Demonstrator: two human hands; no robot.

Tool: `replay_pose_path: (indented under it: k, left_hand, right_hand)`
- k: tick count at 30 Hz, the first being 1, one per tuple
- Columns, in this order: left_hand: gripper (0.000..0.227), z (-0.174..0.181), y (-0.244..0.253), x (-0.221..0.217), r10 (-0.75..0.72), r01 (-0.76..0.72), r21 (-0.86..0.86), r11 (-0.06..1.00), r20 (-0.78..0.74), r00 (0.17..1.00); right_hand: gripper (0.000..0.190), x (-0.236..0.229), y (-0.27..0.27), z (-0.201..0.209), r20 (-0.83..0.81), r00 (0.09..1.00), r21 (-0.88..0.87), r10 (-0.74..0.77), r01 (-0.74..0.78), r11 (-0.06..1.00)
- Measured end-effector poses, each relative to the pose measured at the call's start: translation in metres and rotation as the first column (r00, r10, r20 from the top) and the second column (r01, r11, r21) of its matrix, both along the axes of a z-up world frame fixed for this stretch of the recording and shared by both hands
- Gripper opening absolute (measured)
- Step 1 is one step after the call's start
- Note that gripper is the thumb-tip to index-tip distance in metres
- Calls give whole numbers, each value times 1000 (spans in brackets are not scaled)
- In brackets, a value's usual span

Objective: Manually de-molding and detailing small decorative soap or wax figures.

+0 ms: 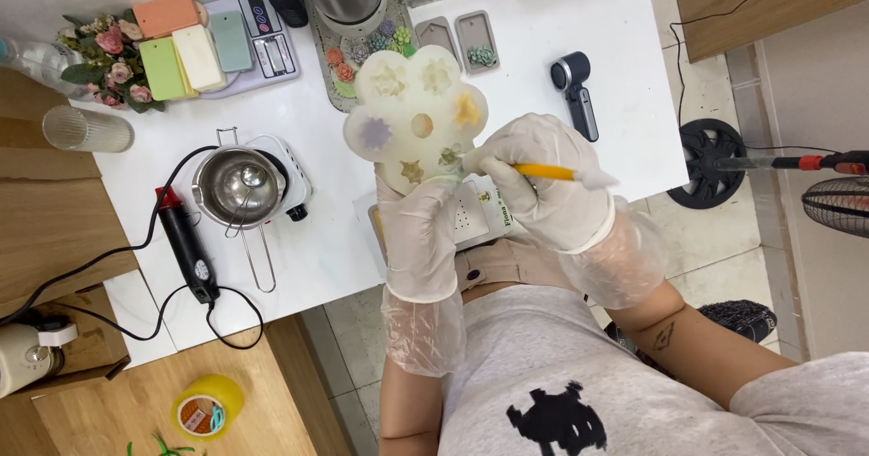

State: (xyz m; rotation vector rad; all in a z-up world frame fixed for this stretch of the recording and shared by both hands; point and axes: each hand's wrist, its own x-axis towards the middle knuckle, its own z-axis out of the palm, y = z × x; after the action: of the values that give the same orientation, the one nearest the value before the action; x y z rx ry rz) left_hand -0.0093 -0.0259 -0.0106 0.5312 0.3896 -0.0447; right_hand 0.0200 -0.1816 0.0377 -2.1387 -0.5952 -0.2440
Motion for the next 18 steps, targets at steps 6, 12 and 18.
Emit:
replay_pose_path:
  k: [6,12,18]
  left_hand:
    - [74,-2,6,2,-70,80,-118,990,90,993]
    - [72,-3,10,3,-78,91,-151,984,94,993]
    - [73,-20,17,-2,-109,125,-151,981,115,987]
  right_hand:
    - [26,13,-3,-9,-601,796,306,77,139,942]
    - [27,5,-8,-45,-558,807,564,192,199,802]
    - [29,-3,-13,-42,-455,861,611,227,117,783]
